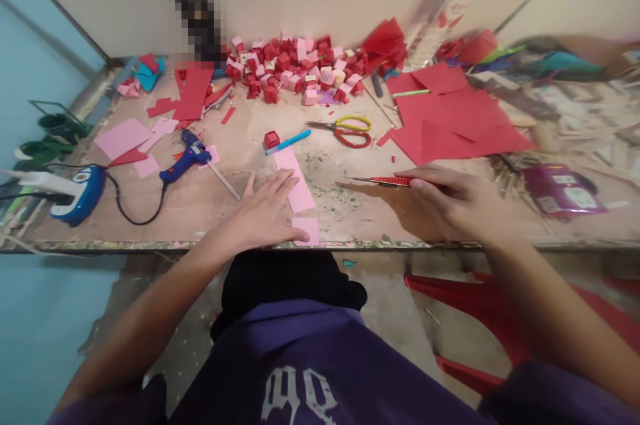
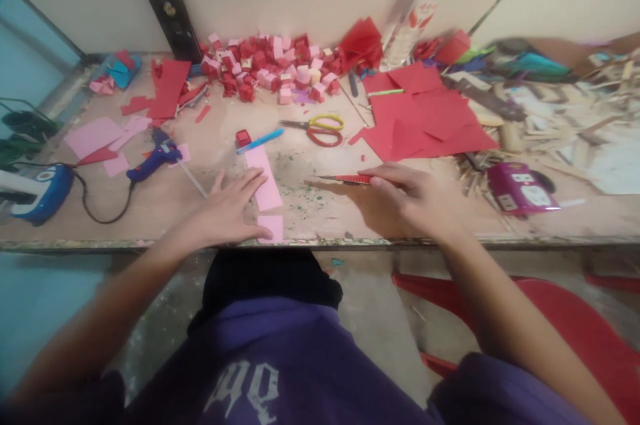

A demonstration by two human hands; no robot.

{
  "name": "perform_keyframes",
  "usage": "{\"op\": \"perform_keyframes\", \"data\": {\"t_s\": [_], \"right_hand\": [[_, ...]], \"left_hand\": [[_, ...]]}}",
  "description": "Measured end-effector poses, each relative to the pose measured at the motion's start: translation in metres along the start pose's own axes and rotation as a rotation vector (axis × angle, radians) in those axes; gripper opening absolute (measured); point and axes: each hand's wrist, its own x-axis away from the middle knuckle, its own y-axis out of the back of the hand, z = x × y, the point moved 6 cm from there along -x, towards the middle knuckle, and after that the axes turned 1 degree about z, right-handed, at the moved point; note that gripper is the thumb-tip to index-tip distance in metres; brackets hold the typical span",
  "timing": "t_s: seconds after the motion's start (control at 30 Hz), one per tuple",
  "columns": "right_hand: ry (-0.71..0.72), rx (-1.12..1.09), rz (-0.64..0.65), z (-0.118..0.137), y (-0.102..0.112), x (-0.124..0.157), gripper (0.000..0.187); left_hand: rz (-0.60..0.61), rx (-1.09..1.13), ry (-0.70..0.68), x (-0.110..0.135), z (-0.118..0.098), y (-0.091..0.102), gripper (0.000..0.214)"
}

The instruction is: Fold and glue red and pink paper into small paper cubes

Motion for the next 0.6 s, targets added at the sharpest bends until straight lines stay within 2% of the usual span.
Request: {"op": "perform_keyframes", "data": {"t_s": [0.1, 0.2, 0.3, 0.4, 0.5, 0.57, 0.6], "right_hand": [[-0.022, 0.030, -0.037, -0.004, 0.004, 0.000, 0.040], [0.031, 0.068, -0.041, -0.010, 0.007, -0.002, 0.041], [0.063, 0.110, -0.047, -0.021, 0.007, -0.005, 0.040], [0.079, 0.198, -0.083, -0.026, 0.006, -0.005, 0.036], [0.206, 0.256, -0.156, 0.004, 0.007, -0.001, 0.032], [0.387, 0.181, -0.206, 0.049, 0.010, 0.008, 0.029], [0.498, 0.126, -0.182, 0.075, 0.009, 0.015, 0.030]], "left_hand": [[-0.004, -0.011, -0.013, 0.001, 0.001, -0.001, 0.110], [-0.027, -0.019, -0.040, 0.002, -0.001, 0.003, 0.101], [-0.111, -0.026, -0.071, 0.007, -0.005, 0.015, 0.076], [-0.189, -0.006, -0.165, 0.016, -0.011, 0.028, 0.044], [-0.140, -0.013, -0.269, 0.024, -0.017, 0.030, 0.033], [-0.110, -0.022, -0.303, 0.028, -0.018, 0.028, 0.029], [-0.105, -0.022, -0.314, 0.029, -0.018, 0.028, 0.028]]}}
